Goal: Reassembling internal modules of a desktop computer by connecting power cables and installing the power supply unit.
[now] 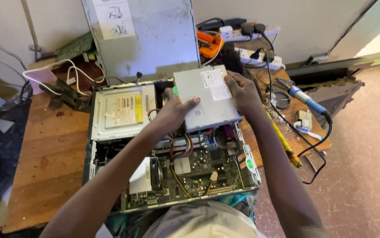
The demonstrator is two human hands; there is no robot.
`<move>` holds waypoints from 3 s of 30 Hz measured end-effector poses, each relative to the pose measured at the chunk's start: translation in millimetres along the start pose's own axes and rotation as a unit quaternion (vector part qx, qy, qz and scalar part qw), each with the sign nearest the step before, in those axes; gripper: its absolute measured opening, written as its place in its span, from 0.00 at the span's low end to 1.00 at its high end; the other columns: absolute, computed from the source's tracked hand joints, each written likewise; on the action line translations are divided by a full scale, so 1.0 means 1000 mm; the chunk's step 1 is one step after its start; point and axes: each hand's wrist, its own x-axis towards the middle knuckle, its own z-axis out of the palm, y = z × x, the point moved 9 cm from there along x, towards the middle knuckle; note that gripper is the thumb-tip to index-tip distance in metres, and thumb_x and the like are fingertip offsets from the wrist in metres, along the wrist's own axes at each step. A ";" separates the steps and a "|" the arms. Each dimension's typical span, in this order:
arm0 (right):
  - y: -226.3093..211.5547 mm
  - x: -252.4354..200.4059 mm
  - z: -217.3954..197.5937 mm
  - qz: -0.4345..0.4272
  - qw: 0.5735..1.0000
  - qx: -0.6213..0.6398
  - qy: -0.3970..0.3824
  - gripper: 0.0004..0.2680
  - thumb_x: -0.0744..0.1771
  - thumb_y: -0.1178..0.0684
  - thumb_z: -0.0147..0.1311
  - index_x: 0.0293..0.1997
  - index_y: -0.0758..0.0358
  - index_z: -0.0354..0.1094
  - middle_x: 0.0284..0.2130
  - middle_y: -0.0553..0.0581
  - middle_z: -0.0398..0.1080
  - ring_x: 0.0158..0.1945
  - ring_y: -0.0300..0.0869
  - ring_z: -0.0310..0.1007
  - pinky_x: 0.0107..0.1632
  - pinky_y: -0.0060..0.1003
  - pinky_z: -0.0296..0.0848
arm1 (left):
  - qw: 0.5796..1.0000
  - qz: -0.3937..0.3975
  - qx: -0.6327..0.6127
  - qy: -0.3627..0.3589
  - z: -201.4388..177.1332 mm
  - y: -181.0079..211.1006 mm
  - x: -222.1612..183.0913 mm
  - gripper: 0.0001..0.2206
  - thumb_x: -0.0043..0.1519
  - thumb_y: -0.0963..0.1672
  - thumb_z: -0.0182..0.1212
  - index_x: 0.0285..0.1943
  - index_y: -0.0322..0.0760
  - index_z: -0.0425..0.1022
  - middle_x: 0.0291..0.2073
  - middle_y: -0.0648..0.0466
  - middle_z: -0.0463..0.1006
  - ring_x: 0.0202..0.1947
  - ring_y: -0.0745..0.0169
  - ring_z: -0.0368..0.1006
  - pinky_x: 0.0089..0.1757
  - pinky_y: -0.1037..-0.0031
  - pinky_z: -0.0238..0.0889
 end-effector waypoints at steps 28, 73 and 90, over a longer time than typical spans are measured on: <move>-0.018 -0.010 -0.010 0.049 0.993 0.103 -0.013 0.14 0.74 0.48 0.49 0.67 0.55 0.75 0.56 0.72 0.77 0.61 0.57 0.74 0.63 0.58 0.73 | 0.983 -0.013 -0.177 0.050 -0.021 -0.044 0.043 0.35 0.65 0.55 0.72 0.65 0.33 0.52 0.49 0.35 0.70 0.51 0.39 0.76 0.55 0.47 0.70; 0.020 -0.090 -0.008 0.065 0.923 0.377 -0.031 0.30 0.65 0.52 0.65 0.77 0.63 0.55 0.74 0.64 0.65 0.70 0.47 0.70 0.67 0.40 0.74 | 0.946 -0.163 -0.280 0.006 -0.010 -0.017 0.016 0.29 0.62 0.44 0.57 0.75 0.33 0.66 0.64 0.44 0.77 0.57 0.46 0.75 0.54 0.57 0.71; 0.040 -0.081 -0.025 0.011 0.909 0.417 0.015 0.33 0.64 0.57 0.70 0.78 0.67 0.54 0.71 0.67 0.68 0.70 0.43 0.69 0.68 0.36 0.68 | 0.966 -0.073 -0.248 -0.025 -0.008 -0.051 0.048 0.29 0.67 0.46 0.60 0.77 0.24 0.66 0.52 0.41 0.80 0.46 0.51 0.81 0.47 0.56 0.77</move>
